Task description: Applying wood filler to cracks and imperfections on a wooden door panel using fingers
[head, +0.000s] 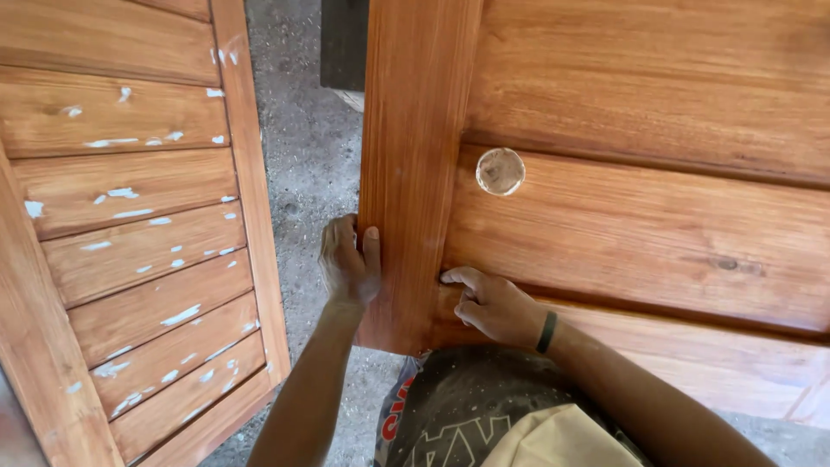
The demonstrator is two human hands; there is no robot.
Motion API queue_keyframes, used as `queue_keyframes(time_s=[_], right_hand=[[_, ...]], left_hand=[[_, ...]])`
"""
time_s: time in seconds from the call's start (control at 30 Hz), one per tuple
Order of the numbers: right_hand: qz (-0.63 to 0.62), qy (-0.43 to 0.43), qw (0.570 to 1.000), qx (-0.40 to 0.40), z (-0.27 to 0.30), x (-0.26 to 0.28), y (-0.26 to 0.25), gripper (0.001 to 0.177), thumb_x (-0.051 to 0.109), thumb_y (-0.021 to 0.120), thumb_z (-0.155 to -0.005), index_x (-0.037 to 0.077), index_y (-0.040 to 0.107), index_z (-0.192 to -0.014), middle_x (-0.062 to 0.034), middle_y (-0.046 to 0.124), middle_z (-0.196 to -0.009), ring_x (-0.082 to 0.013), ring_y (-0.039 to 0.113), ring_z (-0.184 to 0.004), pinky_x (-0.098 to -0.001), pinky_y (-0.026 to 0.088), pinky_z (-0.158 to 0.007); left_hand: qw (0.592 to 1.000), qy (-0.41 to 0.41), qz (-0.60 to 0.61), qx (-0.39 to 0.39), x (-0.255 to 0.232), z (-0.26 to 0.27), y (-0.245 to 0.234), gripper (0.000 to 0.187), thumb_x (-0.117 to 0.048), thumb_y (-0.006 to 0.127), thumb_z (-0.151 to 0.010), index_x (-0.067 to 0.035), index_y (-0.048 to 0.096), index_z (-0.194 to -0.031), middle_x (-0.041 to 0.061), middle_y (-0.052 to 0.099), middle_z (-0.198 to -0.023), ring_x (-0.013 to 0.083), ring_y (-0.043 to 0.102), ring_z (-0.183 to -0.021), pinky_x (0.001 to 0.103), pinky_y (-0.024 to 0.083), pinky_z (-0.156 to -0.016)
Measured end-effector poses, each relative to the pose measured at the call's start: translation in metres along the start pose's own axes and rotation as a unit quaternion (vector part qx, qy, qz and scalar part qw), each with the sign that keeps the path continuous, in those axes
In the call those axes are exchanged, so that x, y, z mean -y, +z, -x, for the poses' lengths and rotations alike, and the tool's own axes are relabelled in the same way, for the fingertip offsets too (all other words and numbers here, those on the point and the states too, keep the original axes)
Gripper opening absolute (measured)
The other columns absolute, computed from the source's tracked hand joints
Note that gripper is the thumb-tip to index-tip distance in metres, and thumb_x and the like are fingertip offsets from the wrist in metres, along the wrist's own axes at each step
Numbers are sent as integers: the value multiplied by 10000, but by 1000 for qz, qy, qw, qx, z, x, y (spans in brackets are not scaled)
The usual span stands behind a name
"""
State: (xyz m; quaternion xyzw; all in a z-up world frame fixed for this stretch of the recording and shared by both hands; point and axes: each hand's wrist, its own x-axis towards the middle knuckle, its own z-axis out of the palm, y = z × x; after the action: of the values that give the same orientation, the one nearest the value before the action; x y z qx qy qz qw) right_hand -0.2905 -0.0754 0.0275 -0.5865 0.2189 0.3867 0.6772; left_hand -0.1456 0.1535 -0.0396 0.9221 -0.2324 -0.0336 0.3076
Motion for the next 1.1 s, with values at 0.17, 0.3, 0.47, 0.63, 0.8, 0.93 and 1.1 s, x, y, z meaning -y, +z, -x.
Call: queue_keyframes(time_s=[0.17,0.3,0.47,0.63,0.8,0.93,1.1], right_hand=[[153,8,988,5,-2,7,-1,618,277,578,-796,157,560,-1402,-78,728,-778,-292,705,-766,-436,530,-698],[214,-11,977,-17,0,8,1,588,281,573,-797,161,575,-1373,-54,748,-790,-307,727,-794,-451,546,-716],[242,-74,966,-50,4,11,3,489,253,551,-849,129,629,-1315,-125,758,-852,-415,722,-862,-551,554,-761],[138,-38,988,-60,-1,10,7,448,306,536,-881,137,657,-1277,-177,744,-882,-420,705,-966,-549,536,-839],[170,-36,982,-68,3,9,11,476,355,521,-868,184,678,-1283,-190,744,-929,-413,698,-1026,-540,533,-902],[12,-81,991,-106,26,-6,-2,447,319,585,-844,180,698,-1253,-102,727,-941,-268,729,-932,-430,565,-833],[-73,-230,955,-171,67,-34,-16,427,180,616,-902,44,675,-1302,-210,690,-1263,-320,682,-1077,-458,534,-926]], left_hand=[[1000,9,1,10,-1,-3,-1,377,-408,453,-1050,-52,573,-1074,112,488,-812,355,567,-744,471,477,-667],[1000,20,7,-4,-8,-5,-5,373,-397,458,-1052,-45,583,-1062,98,486,-800,343,566,-725,446,480,-663],[998,54,26,-24,-5,-4,-2,337,-346,507,-1052,-18,580,-1074,111,517,-832,337,555,-746,433,482,-684],[995,90,-24,-46,2,-1,1,386,-381,525,-1054,-12,599,-1136,131,552,-914,360,575,-824,466,484,-737],[973,179,-112,-95,-48,-25,-11,494,-464,506,-1067,-29,585,-1285,133,565,-1181,324,572,-1022,452,460,-876],[963,247,-50,-92,-74,-45,15,742,-628,601,-981,19,592,-1344,199,586,-1273,372,580,-1174,500,427,-1007],[959,276,8,-68,-109,-79,61,909,-707,712,-851,30,583,-1367,212,609,-1261,395,603,-1146,522,437,-1015]])
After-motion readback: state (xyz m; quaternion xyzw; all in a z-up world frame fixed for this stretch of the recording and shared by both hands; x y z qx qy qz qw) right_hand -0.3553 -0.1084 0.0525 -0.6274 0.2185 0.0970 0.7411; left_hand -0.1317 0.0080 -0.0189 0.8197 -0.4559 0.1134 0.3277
